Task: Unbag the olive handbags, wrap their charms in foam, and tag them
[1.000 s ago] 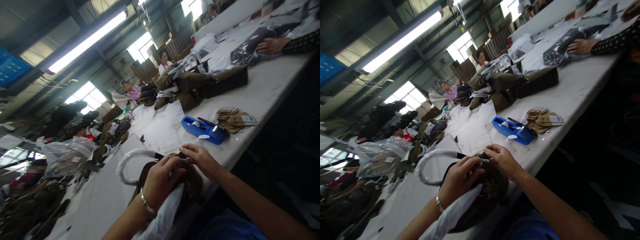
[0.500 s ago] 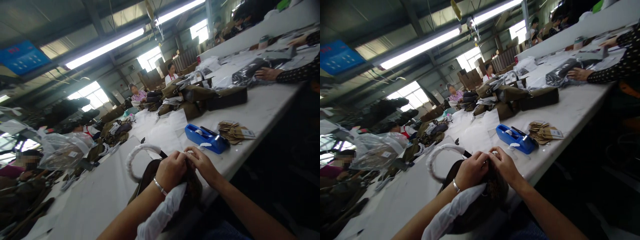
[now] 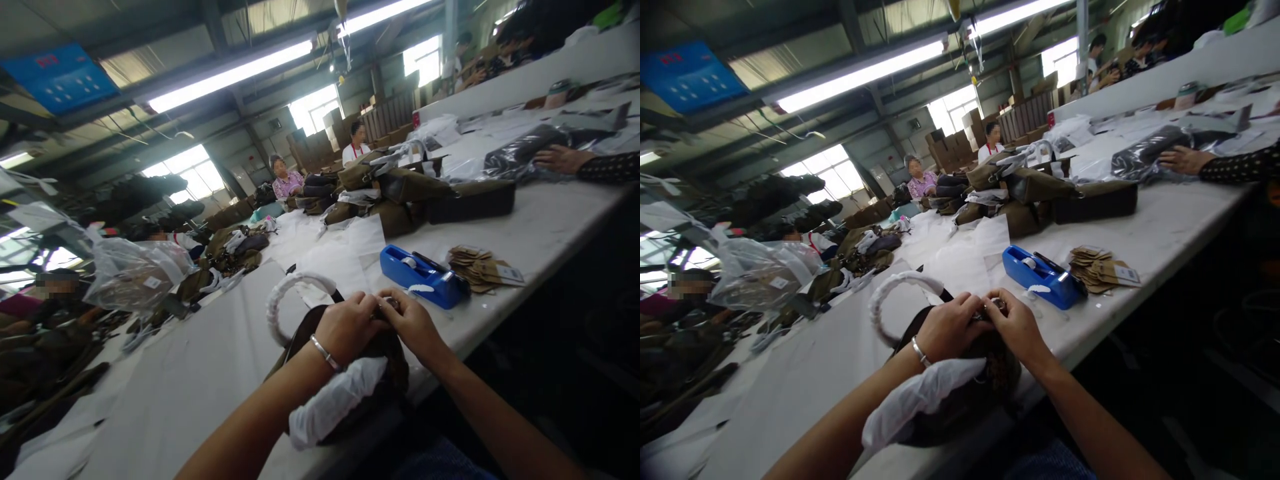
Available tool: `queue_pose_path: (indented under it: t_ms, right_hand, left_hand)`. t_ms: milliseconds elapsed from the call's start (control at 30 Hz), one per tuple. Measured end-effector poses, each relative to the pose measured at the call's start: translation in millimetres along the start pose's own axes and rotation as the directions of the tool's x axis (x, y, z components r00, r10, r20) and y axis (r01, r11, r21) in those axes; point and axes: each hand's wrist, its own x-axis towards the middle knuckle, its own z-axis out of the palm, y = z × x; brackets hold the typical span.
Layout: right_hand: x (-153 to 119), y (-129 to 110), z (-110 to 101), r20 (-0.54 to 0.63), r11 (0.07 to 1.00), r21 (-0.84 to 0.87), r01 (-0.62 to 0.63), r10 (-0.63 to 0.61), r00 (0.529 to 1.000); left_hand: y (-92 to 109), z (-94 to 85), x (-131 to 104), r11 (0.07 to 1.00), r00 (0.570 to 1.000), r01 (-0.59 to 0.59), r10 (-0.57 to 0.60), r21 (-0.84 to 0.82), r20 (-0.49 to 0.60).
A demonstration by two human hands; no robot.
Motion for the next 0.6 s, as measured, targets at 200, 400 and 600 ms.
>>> queue_pose_path:
  t_ms: [200,400,600]
  right_hand:
    - [-4,-4,-5,0.021,0.999,-0.025,0.028,-0.028,0.999]
    - [-6,-2,-1,-0.038,0.998,-0.041,0.039,-0.040,0.998]
    - [-1,5,1,-0.108,0.997,-0.054,0.053,-0.059,0.992]
  left_hand:
    - [-5,7.0,4,0.982,0.995,-0.036,0.018,-0.184,-0.098]
    - [-9,8.0,1,0.995,0.997,-0.026,0.020,-0.092,-0.070]
    - [-20,0.1,-2,0.954,0.970,-0.244,0.243,0.176,0.024]
